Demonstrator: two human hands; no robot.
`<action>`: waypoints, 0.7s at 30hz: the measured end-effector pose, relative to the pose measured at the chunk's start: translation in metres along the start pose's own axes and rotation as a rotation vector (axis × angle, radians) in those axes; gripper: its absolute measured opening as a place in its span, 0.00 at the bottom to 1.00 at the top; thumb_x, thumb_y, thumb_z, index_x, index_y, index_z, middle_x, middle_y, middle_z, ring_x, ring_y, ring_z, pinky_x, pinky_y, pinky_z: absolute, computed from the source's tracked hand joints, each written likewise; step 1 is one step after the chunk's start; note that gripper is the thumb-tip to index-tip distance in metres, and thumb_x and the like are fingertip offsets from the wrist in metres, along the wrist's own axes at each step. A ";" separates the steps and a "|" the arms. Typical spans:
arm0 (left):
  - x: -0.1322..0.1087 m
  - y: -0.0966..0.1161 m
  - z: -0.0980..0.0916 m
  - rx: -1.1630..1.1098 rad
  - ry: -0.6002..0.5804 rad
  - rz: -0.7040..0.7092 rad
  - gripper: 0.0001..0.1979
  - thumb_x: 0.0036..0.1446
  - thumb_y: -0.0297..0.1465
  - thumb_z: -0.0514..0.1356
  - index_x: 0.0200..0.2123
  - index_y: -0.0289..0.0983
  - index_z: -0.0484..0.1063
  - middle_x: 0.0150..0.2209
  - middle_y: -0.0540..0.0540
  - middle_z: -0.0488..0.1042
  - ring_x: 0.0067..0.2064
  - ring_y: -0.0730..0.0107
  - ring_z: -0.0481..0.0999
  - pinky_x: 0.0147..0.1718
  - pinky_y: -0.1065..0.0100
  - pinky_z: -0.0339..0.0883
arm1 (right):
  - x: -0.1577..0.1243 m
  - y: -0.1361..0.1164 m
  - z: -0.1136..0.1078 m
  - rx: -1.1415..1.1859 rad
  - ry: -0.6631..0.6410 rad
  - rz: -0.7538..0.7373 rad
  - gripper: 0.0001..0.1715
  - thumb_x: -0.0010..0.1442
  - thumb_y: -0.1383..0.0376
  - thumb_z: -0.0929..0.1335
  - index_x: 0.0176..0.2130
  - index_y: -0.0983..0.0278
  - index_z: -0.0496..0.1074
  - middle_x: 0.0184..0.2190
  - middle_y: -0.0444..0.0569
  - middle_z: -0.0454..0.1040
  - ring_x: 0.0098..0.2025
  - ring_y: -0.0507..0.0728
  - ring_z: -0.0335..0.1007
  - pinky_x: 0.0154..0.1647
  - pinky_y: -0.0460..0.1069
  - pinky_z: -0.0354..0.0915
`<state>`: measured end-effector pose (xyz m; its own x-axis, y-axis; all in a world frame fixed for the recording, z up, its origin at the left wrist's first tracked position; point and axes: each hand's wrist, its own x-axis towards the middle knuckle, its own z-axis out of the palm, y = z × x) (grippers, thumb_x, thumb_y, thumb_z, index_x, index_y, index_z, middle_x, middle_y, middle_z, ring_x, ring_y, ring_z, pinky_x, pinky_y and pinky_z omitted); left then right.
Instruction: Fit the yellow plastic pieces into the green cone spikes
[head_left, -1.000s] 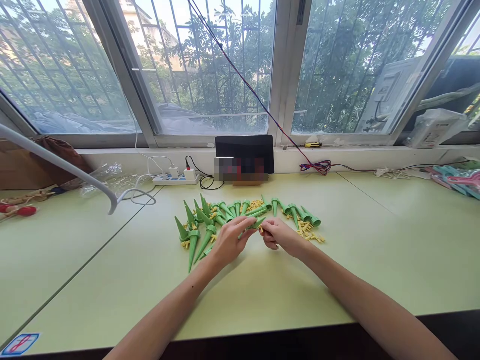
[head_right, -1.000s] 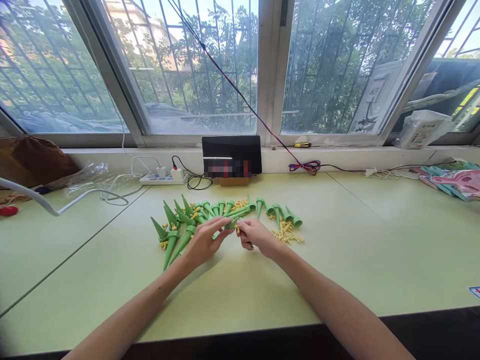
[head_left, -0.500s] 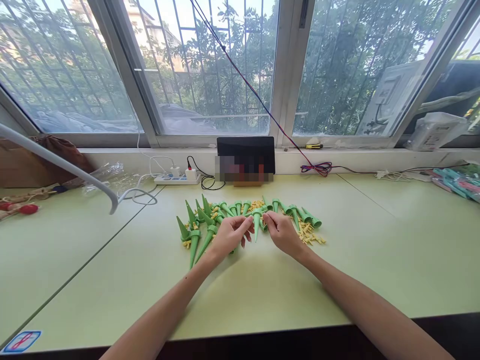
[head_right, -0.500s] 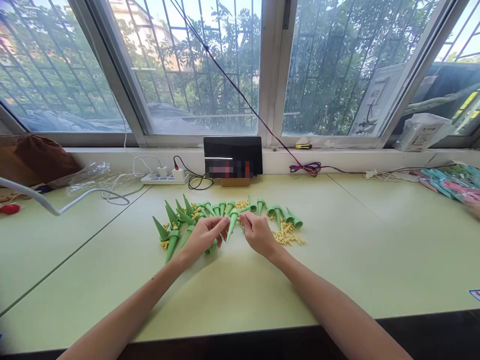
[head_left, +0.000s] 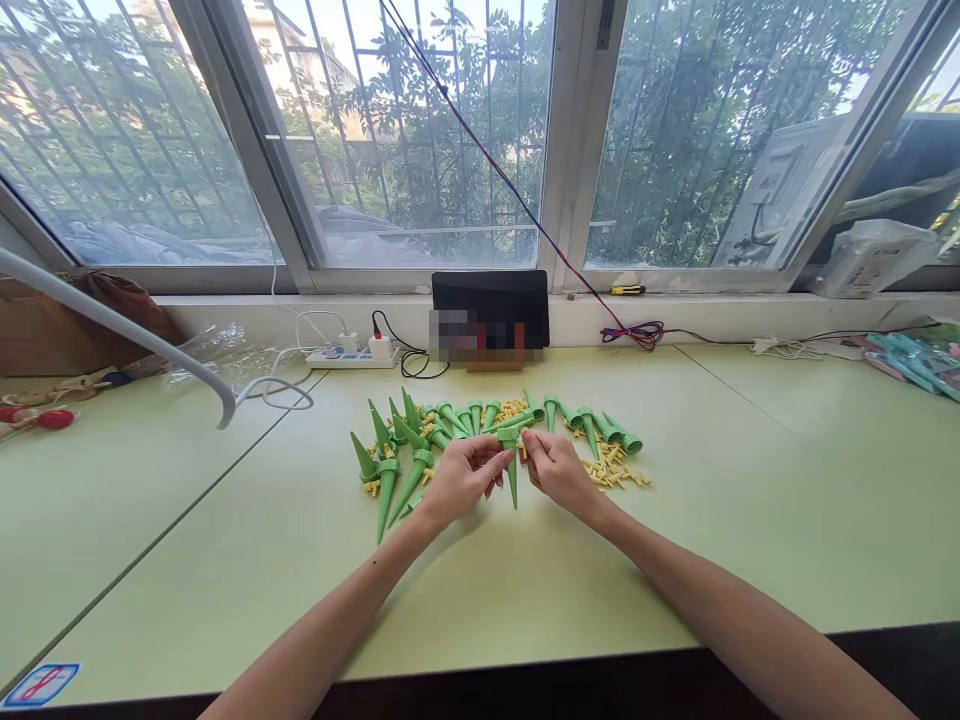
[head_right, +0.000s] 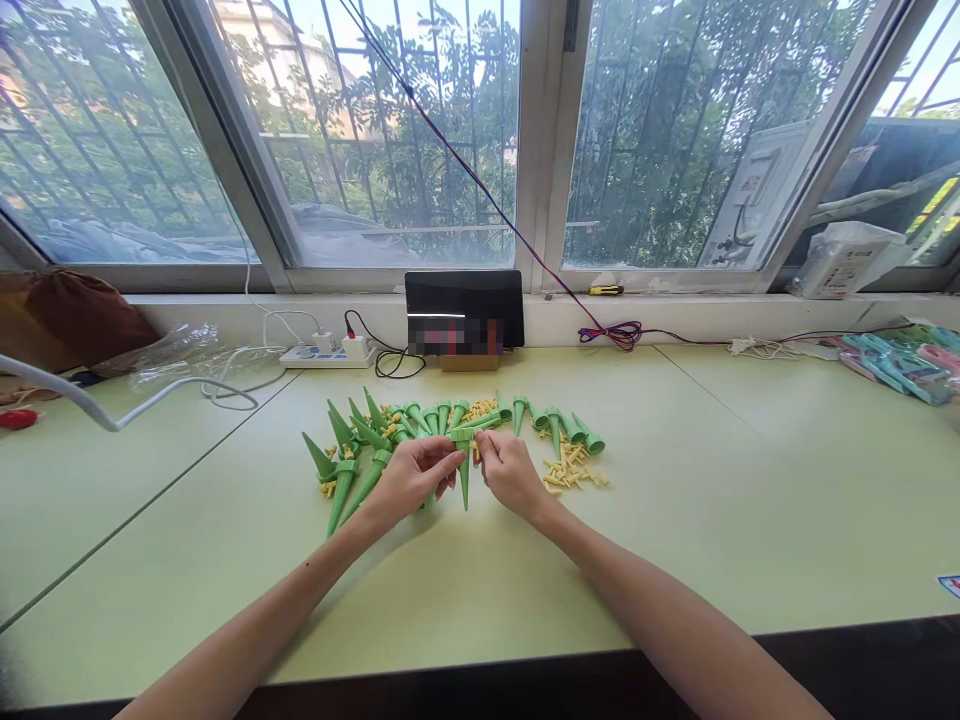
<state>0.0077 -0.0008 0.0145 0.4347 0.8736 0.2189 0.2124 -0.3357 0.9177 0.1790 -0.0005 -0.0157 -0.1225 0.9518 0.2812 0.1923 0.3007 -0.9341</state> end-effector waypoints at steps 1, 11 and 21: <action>0.000 -0.001 0.000 0.019 0.011 0.010 0.14 0.59 0.37 0.61 0.26 0.36 0.66 0.19 0.52 0.69 0.19 0.78 0.63 0.20 0.74 0.58 | 0.000 0.000 0.001 0.062 -0.009 0.030 0.27 0.67 0.47 0.59 0.24 0.61 0.61 0.11 0.37 0.55 0.13 0.49 0.50 0.16 0.46 0.49; -0.002 -0.004 0.002 0.278 0.113 0.158 0.08 0.61 0.32 0.58 0.29 0.36 0.70 0.24 0.52 0.70 0.24 0.76 0.66 0.24 0.73 0.60 | 0.000 -0.014 0.000 0.452 -0.150 0.294 0.26 0.61 0.47 0.64 0.23 0.60 0.56 0.10 0.34 0.50 0.11 0.46 0.43 0.11 0.43 0.42; -0.001 -0.006 -0.004 0.541 0.112 0.412 0.08 0.64 0.32 0.55 0.34 0.37 0.72 0.27 0.49 0.70 0.29 0.71 0.65 0.29 0.70 0.58 | 0.001 -0.020 -0.011 0.689 -0.353 0.571 0.15 0.57 0.64 0.62 0.22 0.61 0.53 0.12 0.34 0.47 0.13 0.46 0.41 0.14 0.43 0.39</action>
<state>0.0029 0.0021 0.0101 0.4866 0.6583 0.5744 0.4691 -0.7515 0.4640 0.1859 -0.0049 0.0058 -0.4953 0.8368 -0.2334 -0.2865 -0.4110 -0.8654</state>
